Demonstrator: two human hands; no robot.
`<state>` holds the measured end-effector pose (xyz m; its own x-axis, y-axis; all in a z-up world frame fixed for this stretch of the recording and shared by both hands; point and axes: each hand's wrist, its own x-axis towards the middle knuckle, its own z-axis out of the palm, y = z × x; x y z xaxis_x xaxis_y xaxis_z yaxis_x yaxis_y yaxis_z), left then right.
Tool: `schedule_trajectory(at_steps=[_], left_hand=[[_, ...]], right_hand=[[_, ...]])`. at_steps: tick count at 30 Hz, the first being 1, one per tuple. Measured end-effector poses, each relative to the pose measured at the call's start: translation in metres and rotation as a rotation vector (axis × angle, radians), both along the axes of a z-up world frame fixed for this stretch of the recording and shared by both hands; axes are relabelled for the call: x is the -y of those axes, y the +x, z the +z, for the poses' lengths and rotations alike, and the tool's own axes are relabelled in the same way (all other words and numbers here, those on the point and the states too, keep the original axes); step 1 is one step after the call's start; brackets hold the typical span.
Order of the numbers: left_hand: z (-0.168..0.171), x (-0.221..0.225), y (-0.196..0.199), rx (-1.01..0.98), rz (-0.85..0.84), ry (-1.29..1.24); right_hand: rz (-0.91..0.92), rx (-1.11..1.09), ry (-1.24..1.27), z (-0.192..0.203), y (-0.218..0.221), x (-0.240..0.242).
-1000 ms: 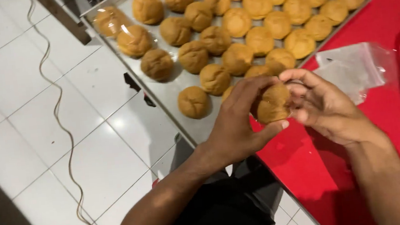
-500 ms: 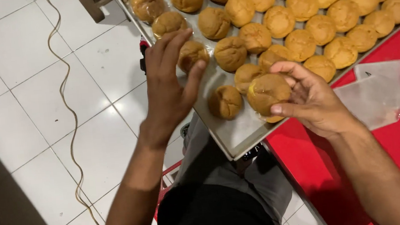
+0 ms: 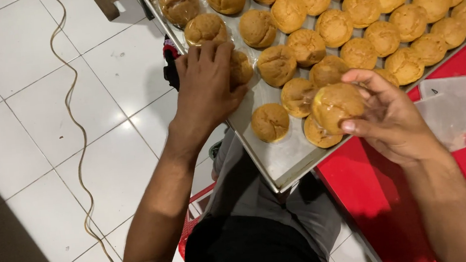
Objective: Packaging individual bread rolls into plastic bags and sealing them with a stapler.
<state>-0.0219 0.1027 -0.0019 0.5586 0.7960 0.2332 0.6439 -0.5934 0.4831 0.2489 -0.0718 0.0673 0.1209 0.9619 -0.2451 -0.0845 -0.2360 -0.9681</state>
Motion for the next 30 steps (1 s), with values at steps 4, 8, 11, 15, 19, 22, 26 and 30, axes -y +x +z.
schedule_trajectory(at_steps=[4, 8, 11, 15, 19, 22, 26, 30], left_hand=[[0.002, 0.0, 0.001, -0.025, -0.019, 0.034], [0.004, -0.002, -0.002, 0.063, -0.028, 0.012], [0.029, 0.001, -0.012, 0.414, -0.063, -0.155], [0.07, 0.02, -0.024, 0.714, -0.107, -0.557], [0.082, 0.028, -0.024, 0.735, -0.174, -0.717], [0.083, 0.034, -0.019, 0.704, -0.23, -0.64], [0.086, 0.056, -0.003, 0.687, -0.335, -0.697], [0.087, 0.077, 0.024, 0.742, -0.416, -0.902]], right_hand=[[-0.017, -0.061, 0.049, 0.007, 0.014, 0.018], [-0.077, 0.034, 0.066, 0.022, 0.026, 0.039], [-0.272, 0.072, -0.025, 0.021, 0.054, 0.065], [-0.266, 0.073, 0.036, 0.011, 0.083, 0.093], [-0.296, 0.111, 0.004, 0.012, 0.081, 0.098], [-0.295, 0.081, 0.0, 0.009, 0.076, 0.099], [-0.323, -0.097, -0.068, 0.008, 0.06, 0.097], [-0.127, -0.143, -0.031, 0.019, 0.033, 0.074]])
